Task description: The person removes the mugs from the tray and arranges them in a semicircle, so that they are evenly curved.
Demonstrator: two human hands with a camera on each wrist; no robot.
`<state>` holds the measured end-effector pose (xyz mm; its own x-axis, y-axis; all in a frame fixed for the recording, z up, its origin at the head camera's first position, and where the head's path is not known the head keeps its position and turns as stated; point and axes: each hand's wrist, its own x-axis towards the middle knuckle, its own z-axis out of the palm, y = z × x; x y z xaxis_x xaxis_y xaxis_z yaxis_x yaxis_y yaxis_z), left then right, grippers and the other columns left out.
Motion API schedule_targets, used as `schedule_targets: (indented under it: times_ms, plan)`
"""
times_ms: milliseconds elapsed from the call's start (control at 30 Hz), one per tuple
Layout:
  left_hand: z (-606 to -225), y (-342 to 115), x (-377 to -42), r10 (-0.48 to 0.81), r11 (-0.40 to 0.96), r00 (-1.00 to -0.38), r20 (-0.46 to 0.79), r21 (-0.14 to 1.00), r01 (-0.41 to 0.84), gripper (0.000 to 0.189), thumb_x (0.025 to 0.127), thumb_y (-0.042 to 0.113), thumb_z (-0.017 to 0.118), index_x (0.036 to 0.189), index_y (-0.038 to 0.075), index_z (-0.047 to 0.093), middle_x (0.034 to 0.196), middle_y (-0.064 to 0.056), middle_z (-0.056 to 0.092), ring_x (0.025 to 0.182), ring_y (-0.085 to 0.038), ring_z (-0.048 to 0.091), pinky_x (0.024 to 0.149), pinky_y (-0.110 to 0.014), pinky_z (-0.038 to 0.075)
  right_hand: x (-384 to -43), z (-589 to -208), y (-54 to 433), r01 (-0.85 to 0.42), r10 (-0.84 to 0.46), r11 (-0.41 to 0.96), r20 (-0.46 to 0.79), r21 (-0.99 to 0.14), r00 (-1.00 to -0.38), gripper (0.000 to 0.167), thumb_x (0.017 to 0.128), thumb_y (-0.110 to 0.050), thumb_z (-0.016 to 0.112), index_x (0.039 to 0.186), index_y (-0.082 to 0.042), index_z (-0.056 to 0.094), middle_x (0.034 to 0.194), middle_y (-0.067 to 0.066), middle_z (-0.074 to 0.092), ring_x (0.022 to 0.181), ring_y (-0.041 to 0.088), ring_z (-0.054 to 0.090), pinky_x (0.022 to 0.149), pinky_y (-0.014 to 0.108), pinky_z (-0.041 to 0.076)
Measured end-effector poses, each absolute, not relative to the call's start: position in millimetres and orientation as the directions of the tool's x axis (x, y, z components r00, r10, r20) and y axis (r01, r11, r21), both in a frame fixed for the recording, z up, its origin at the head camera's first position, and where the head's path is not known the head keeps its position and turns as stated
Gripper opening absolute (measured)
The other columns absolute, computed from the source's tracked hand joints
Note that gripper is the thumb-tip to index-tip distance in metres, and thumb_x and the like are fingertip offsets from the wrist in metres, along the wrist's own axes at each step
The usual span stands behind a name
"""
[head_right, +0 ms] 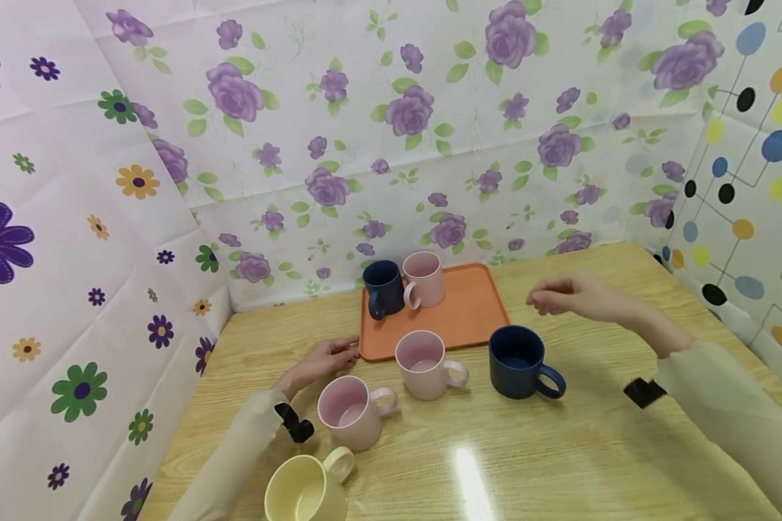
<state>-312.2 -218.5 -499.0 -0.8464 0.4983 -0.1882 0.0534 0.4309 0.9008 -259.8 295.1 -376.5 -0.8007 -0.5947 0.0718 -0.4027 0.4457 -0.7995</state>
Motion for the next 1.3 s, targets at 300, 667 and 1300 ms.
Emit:
schedule_targets:
  times_ms: [300, 667, 1300]
  plan:
    - [-499.8, -221.8, -311.2, 0.493, 0.449, -0.848, -0.195, 0.892, 0.056, 0.049, 0.102, 0.009, 0.045, 0.147, -0.007, 0.032, 0.126, -0.028, 0.059, 0.110, -0.023, 0.062, 0.093, -0.029, 0.055, -306.9, -330.2, 236.4, -0.208, -0.513, 0.498, -0.093, -0.842, -0.853, 0.042, 0.103, -0.030, 0.047, 0.133, -0.002, 0.053, 0.118, 0.014, 0.062, 0.107, 0.022, 0.062, 0.090, 0.033, 0.056]
    - [-498.3, -224.3, -310.0, 0.494, 0.444, -0.851, -0.179, 0.893, 0.071, 0.048, 0.102, 0.008, 0.044, 0.146, -0.009, 0.033, 0.124, -0.029, 0.060, 0.109, -0.025, 0.062, 0.093, -0.031, 0.056, -380.7, -329.5, 160.8, -0.056, -0.410, 0.439, -0.144, -0.896, -0.901, 0.045, 0.102, -0.028, 0.048, 0.137, 0.001, 0.048, 0.121, 0.014, 0.062, 0.112, 0.026, 0.059, 0.092, 0.033, 0.055]
    - [-501.3, -220.3, -312.5, 0.498, 0.430, -0.852, -0.160, 0.899, 0.082, 0.048, 0.101, 0.007, 0.046, 0.145, -0.009, 0.034, 0.121, -0.029, 0.062, 0.107, -0.024, 0.063, 0.092, -0.030, 0.056, -394.8, -396.3, 89.9, 0.227, -0.413, 0.546, -0.496, -0.806, -0.764, 0.042, 0.099, -0.020, 0.044, 0.130, 0.007, 0.055, 0.127, 0.023, 0.061, 0.113, 0.029, 0.060, 0.103, 0.039, 0.048]
